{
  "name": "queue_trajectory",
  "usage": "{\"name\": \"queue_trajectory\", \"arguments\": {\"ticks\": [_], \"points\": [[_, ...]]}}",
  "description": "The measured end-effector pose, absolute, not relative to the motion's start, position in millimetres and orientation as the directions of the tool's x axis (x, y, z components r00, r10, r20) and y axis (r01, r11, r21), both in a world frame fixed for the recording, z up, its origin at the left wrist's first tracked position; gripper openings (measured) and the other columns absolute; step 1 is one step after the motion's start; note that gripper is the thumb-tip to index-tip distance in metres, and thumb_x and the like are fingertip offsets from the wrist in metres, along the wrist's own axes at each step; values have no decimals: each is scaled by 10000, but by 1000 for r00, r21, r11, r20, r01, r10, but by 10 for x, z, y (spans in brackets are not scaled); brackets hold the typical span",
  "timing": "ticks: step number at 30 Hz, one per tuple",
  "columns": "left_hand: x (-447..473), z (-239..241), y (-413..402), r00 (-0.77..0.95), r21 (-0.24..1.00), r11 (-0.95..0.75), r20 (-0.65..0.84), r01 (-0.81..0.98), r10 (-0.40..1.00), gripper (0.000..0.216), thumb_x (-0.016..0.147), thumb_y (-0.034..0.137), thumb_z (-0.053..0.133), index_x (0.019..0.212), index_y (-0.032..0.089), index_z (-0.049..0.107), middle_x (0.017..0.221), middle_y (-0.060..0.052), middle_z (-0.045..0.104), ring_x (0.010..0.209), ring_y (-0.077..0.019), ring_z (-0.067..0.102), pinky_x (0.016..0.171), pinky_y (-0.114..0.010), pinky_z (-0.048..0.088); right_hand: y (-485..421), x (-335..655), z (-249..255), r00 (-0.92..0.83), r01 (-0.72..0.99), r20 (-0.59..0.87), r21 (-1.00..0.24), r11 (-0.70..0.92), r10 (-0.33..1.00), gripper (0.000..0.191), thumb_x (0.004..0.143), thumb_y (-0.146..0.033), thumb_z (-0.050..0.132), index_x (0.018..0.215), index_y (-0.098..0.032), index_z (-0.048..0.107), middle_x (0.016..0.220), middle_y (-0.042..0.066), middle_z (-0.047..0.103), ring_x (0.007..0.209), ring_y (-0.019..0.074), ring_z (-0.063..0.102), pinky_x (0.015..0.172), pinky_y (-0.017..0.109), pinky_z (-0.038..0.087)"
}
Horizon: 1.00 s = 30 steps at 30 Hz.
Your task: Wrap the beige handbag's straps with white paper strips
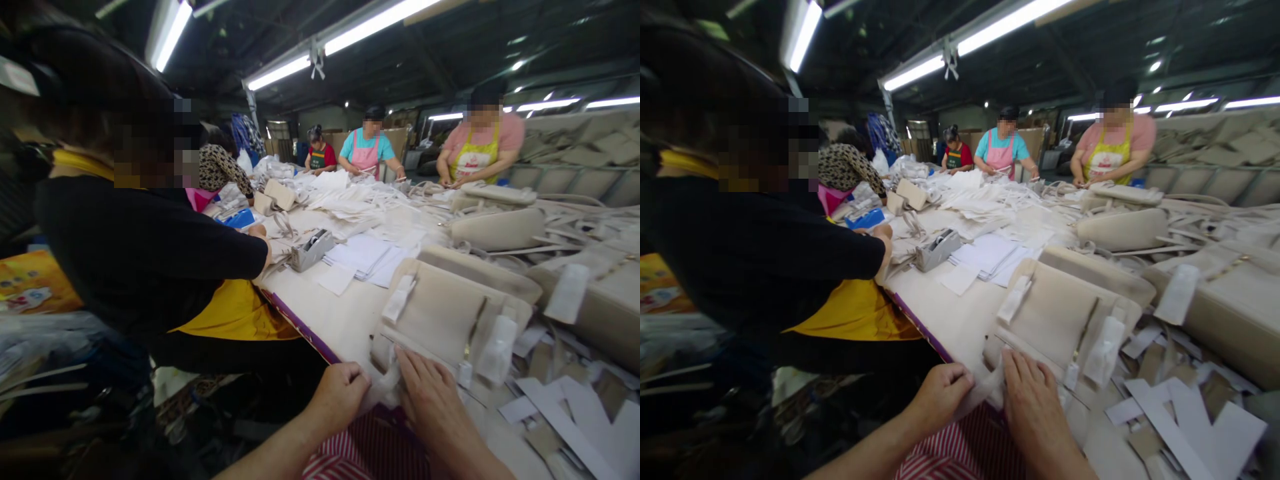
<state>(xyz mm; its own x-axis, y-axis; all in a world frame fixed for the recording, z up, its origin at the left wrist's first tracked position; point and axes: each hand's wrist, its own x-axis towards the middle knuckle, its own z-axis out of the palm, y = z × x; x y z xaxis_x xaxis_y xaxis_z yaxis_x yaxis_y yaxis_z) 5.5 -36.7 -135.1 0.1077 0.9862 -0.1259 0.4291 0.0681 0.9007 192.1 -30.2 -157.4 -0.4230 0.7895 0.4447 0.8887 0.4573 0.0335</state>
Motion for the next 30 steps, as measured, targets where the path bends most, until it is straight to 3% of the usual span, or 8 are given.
{"name": "queue_trajectory", "arguments": {"ticks": [6,10,14,18,23,30], "points": [[160,-1234,-215,171,842,10,-121,539,978,229,732,297,464,568,153,535,539,46,438,589,-107,431,534,-218,272,-407,2368,-1501,-261,926,452,-133,354,853,451,816,-186,433,1267,-166,442,1196,101,576,1082,239,528,883,412,419],[95,-1282,-276,164,794,37,-170,606,972,228,699,279,468,516,151,517,487,43,388,540,-111,417,511,-233,251,-378,2269,-1478,-329,868,354,-252,428,875,466,820,-182,494,1280,-239,450,1253,75,529,1130,227,498,928,401,421],[121,-1334,-348,96,768,47,-140,638,985,227,711,268,436,567,148,564,574,19,477,615,-127,479,563,-233,304,-272,2077,-1524,-426,811,275,-307,498,862,283,856,-153,467,1098,-224,596,1052,68,610,974,211,569,847,370,460],[262,-1277,-341,64,732,3,-64,682,996,231,727,275,445,589,153,585,675,-8,538,704,-140,514,649,-236,345,-222,2007,-1592,-441,753,274,-405,518,855,250,876,-143,423,958,-222,645,914,45,618,880,179,584,805,312,461],[486,-1236,-199,102,673,-51,-36,738,994,260,769,312,452,634,159,614,711,-28,597,734,-154,532,683,-245,358,-182,2072,-1597,-320,703,236,-590,397,918,338,863,-120,365,1094,-161,608,982,81,653,943,182,601,866,305,458],[631,-1348,30,77,603,-44,-28,797,997,278,815,282,410,674,149,610,664,-39,612,686,-162,541,618,-256,341,4,2289,-1474,-154,689,268,-660,297,951,343,871,-212,357,1112,-139,589,1083,94,654,1008,174,603,912,304,450]]}}
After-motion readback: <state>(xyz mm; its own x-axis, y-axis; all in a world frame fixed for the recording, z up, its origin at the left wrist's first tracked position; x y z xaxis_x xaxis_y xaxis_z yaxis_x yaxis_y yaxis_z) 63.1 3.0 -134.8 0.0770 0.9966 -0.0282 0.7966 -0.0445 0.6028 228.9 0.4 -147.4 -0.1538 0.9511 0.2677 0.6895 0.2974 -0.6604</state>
